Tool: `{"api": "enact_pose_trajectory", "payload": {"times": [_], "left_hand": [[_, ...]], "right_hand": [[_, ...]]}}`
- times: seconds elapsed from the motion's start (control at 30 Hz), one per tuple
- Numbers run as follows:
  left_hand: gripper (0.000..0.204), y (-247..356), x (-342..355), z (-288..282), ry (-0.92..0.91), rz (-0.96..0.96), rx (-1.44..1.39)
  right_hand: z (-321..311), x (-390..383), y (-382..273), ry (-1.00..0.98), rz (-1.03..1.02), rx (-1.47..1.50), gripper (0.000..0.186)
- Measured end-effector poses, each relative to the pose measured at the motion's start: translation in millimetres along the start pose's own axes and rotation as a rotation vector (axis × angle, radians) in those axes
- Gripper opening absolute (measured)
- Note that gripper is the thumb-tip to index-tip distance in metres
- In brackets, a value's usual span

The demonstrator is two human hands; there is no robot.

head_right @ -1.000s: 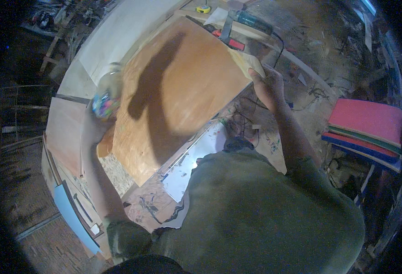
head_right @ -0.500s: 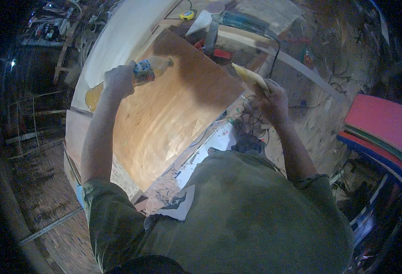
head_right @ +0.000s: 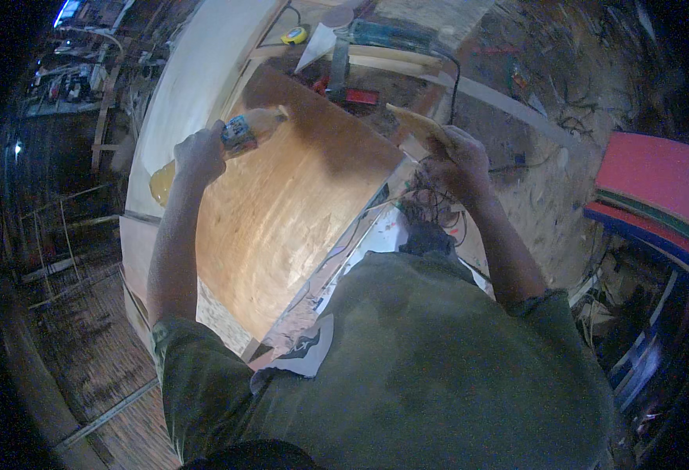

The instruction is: The person applies a liquid finish to a dark wooden board using a sponge, then flips the board and repeats the process on the lighter side. They pour more finish from a bottle onto the board and spread it evenly across the surface.

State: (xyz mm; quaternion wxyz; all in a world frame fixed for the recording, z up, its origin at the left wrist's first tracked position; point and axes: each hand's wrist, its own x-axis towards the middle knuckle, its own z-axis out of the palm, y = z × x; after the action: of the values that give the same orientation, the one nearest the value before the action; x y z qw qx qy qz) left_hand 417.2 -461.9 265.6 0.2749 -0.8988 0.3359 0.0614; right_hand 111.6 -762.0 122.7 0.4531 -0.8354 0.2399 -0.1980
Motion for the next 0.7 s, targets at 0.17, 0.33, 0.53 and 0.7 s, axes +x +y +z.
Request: {"api": "enact_pose_trajectory", "payload": {"times": [0.17,0.33,0.53,0.7], "left_hand": [[0.044,-6.5,-2.1,15.6,0.049,0.004,-0.055],[0.053,-6.1,-1.5,24.3,0.048,-0.035,-0.073],[0.047,-5.0,-4.5,27.8,0.081,-0.014,-0.094],[0.053,-4.7,-2.0,32.7,0.059,-0.044,-0.118]], "right_hand": [[0.9,1.7,-8.3,-0.014,0.006,-0.056,0.025],[0.3,3.9,-14.9,-0.042,0.040,-0.020,0.024],[1.8,5.1,-11.9,-0.055,0.006,-0.067,0.022],[1.4,6.3,-8.3,-0.064,0.011,-0.062,0.020]]}}
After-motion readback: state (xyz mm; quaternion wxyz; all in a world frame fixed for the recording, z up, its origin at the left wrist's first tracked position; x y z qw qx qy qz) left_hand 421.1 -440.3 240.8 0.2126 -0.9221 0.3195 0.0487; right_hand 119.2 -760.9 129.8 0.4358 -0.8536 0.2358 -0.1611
